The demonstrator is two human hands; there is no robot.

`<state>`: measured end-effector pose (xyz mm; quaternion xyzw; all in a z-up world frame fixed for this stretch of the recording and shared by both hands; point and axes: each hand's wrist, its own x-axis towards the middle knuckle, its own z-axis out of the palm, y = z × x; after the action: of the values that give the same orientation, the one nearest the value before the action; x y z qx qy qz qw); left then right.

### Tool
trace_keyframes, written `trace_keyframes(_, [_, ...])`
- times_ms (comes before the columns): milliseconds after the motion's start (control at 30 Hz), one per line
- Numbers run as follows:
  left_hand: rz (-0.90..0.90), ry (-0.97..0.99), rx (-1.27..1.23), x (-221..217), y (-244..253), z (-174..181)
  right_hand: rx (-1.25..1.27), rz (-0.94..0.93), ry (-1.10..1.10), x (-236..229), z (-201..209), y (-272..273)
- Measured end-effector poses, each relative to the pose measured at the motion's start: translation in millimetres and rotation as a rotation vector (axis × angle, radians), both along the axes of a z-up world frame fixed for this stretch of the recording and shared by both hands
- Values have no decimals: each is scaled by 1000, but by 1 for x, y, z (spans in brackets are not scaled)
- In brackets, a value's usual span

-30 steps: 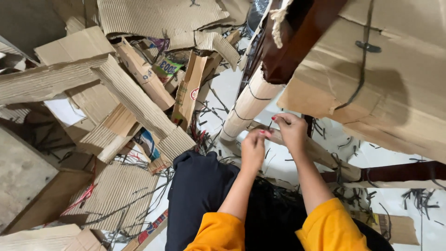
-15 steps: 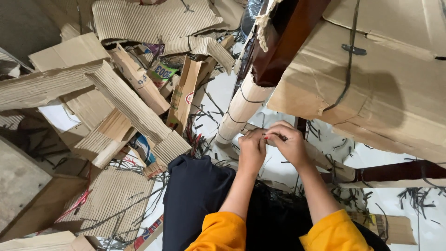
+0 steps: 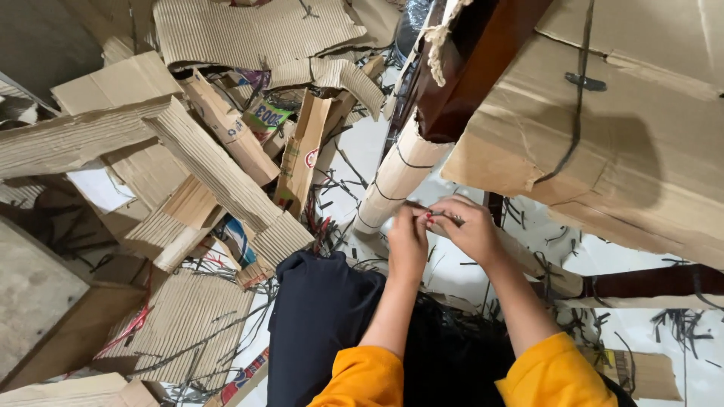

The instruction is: The person sits on the floor and secures a cardboard structure by tying black plastic straps around its legs. They pull the straps tight, tie knots by hand, and use scissors to trim excess strap length.

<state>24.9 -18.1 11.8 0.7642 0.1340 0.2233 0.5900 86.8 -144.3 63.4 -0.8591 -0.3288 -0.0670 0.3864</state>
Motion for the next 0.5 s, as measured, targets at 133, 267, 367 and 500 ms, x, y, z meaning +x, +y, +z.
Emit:
trace_keyframes(133, [67, -31, 11, -1, 4, 11, 28, -34, -5, -9, 2, 3])
trace_keyframes(267, [114, -28, -15, 4, 0, -4, 28, -68, 98, -8, -2, -1])
trace_keyframes(367, [125, -45, -79, -2, -1, 6, 52, -123, 171, -8, 4, 6])
trace_keyframes(500, [-41, -73, -226, -21, 1, 36, 95, -251, 275, 6, -11, 1])
